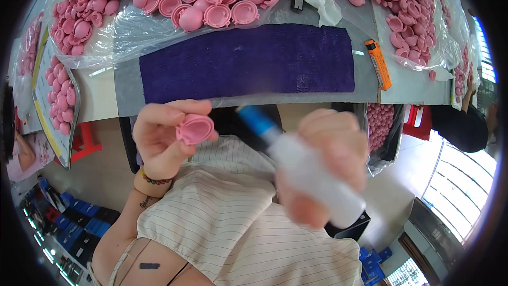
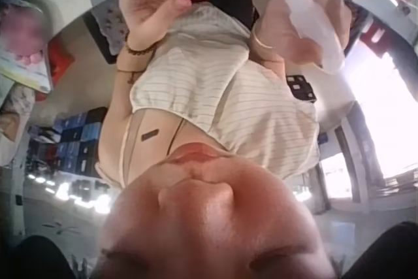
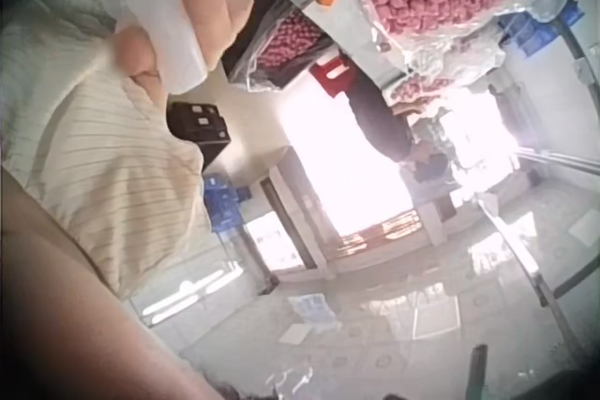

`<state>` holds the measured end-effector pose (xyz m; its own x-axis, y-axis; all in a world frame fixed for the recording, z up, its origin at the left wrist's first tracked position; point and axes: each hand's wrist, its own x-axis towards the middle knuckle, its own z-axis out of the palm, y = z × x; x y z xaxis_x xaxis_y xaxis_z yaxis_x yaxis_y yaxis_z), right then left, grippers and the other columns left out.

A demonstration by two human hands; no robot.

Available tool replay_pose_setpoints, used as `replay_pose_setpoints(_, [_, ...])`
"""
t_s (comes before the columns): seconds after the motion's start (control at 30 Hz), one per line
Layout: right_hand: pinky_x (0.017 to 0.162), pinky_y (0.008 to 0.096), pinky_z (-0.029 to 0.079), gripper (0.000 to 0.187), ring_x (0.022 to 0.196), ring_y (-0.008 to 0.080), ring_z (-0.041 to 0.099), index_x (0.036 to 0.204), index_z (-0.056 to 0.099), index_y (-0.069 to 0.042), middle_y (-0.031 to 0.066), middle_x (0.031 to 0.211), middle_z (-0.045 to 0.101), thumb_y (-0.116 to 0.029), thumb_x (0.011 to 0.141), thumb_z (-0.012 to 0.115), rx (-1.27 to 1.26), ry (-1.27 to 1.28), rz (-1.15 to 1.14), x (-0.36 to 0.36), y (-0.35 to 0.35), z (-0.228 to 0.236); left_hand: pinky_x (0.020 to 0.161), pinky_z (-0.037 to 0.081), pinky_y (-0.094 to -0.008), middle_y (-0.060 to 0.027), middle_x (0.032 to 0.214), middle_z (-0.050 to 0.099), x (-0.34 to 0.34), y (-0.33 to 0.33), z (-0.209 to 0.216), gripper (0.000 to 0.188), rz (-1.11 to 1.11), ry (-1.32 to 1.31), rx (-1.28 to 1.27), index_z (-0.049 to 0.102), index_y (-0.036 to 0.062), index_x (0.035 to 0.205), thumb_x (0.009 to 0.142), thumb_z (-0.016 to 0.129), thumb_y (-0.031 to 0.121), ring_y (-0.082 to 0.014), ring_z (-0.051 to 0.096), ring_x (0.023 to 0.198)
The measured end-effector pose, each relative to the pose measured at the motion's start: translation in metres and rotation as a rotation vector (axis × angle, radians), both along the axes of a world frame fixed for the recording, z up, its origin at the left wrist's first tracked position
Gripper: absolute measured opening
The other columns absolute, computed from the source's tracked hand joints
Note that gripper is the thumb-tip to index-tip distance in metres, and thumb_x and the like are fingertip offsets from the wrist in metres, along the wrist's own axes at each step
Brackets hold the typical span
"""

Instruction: Applying glue to the rim of a pink plastic shell and pressing it together with another shell to form a sphere.

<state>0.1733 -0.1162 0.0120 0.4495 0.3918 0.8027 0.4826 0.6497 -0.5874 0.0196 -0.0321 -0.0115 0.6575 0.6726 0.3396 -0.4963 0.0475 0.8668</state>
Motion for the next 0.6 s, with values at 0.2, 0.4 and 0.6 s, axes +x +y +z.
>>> replay_pose_setpoints(0.2, [0.067, 0.0287, 0.047, 0.034, 0.079, 0.0226, 0.056, 0.105, 0.041, 0.010, 0.0208, 0.091, 0.055, -0.006, 0.078, 0.052, -0.257, 0.061, -0.750, 0.075, -0.011, 0.002, 0.053, 0.052, -0.0318, -0.0155, 0.097, 0.052, 0.001, 0.003, -0.010, 0.031, -0.443, -0.289, -0.593, 0.039, 0.0077, 0.105, 0.079, 0.055, 0.014, -0.0206, 0.056, 0.067])
replay_pose_setpoints(0.4, [0.071, 0.0238, 0.045, 0.038, 0.080, 0.0180, 0.056, 0.101, 0.040, 0.008, 0.0188, 0.090, 0.057, -0.003, 0.072, 0.061, -0.562, 0.199, -0.845, 0.169, -0.044, -0.015, 0.050, 0.051, -0.0322, -0.0134, 0.097, 0.051, 0.006, 0.005, -0.011, 0.032, -0.629, -0.384, -0.880, 0.040, 0.0078, 0.109, 0.080, 0.053, 0.014, -0.0194, 0.053, 0.068])
replay_pose_setpoints(0.6, [0.064, 0.0215, 0.042, 0.049, 0.069, 0.0163, 0.050, 0.100, 0.039, 0.004, 0.0096, 0.089, 0.048, -0.006, 0.063, 0.071, -0.339, -0.069, -1.115, 0.163, -0.032, -0.021, 0.062, 0.050, -0.0287, -0.0252, 0.108, 0.047, 0.000, 0.004, -0.014, 0.048, -0.573, -0.409, -0.940, 0.035, -0.0007, 0.117, 0.076, 0.057, 0.015, -0.0215, 0.058, 0.078])
